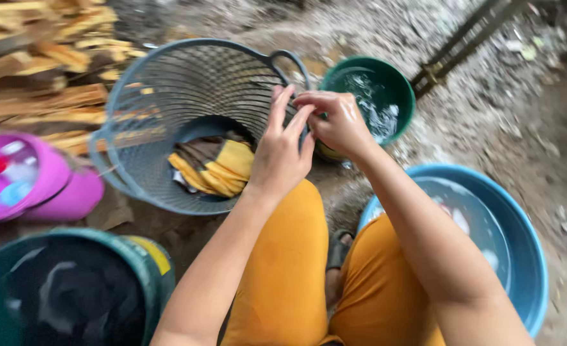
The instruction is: The person washes clothes by hand in buckets, scrubbing items individually, rinsing them in a larger tub, and placing them into a laundry basket.
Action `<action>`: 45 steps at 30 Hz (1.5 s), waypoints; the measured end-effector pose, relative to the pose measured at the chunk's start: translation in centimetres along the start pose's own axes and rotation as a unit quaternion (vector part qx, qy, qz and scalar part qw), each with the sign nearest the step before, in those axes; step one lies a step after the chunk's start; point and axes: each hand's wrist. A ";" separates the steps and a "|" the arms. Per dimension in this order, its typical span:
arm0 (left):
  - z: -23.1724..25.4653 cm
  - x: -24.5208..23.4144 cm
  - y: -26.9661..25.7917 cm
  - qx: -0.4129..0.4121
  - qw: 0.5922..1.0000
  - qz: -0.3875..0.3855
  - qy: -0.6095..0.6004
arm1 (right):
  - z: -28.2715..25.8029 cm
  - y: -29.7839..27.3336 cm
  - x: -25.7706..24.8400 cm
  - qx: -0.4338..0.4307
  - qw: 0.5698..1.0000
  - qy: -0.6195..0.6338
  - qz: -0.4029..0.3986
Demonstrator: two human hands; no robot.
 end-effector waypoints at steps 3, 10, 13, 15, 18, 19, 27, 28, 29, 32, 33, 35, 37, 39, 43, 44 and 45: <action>-0.1 2.5 1.4 -0.020 0.997 -0.049 -0.052 | 2.4 -1.5 -0.8 0.151 0.988 0.029 0.029; 1.2 3.2 4.1 0.037 0.994 -0.060 -0.080 | 2.7 -2.8 -3.4 0.088 0.989 -0.055 0.106; 1.8 1.1 4.1 0.102 0.988 -0.051 -0.101 | 2.0 -3.4 -4.8 0.085 0.990 -0.023 0.112; 2.1 -0.5 3.1 0.049 0.995 -0.049 -0.077 | 1.1 -4.2 -5.0 0.104 0.987 0.064 0.109; 1.9 -3.4 0.7 -0.035 0.997 -0.026 -0.066 | -0.2 -5.9 -4.6 0.134 0.985 0.013 0.108; 1.8 -4.4 -0.2 -0.037 0.997 -0.021 -0.063 | -0.5 -6.4 -4.5 0.130 0.986 0.014 0.104; 4.1 -11.6 -10.4 -0.142 0.961 0.097 -0.215 | -1.5 -8.1 -1.0 0.109 0.992 0.031 0.051; 4.3 -12.2 -10.8 -0.145 0.962 0.104 -0.207 | -1.8 -8.0 -0.4 0.102 0.993 0.037 0.045; 4.3 -12.5 -10.7 -0.106 0.980 0.085 -0.143 | -2.2 -7.8 0.1 0.104 0.993 0.040 0.026; 4.3 -12.5 -9.3 -0.059 0.994 0.064 -0.067 | -3.3 -7.4 1.2 0.094 0.994 0.054 -0.010; 4.3 -12.2 -9.0 -0.050 0.995 0.057 -0.063 | -3.4 -7.4 1.2 0.090 0.994 0.062 -0.022; 4.2 -11.6 -8.4 -0.042 0.996 0.052 -0.053 | -3.2 -7.0 0.3 0.063 0.997 0.037 -0.021; 3.4 -10.5 -7.4 -0.028 0.998 0.042 -0.046 | -2.3 -6.7 -1.3 0.041 0.999 0.011 -0.013; 2.3 -8.7 -6.3 -0.050 0.994 0.027 -0.093 | -1.0 -6.8 -3.1 0.100 0.994 0.034 0.004; 0.1 -0.9 -2.3 -0.114 0.984 0.003 -0.136 | 1.7 -8.0 -5.0 0.170 0.982 0.051 0.070; -0.1 2.0 -1.1 -0.122 0.968 0.024 -0.219 | 2.0 -8.8 -5.0 0.172 0.978 0.089 0.071; -0.1 4.9 0.0 -0.132 0.944 0.043 -0.299 | 2.3 -9.3 -5.3 0.173 0.974 0.129 0.072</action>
Point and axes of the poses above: each hand's wrist, its own y-axis towards the middle knuckle, its own x-axis out of the palm, z = x × y, and after that the axes turned 5 degrees about x, right-handed
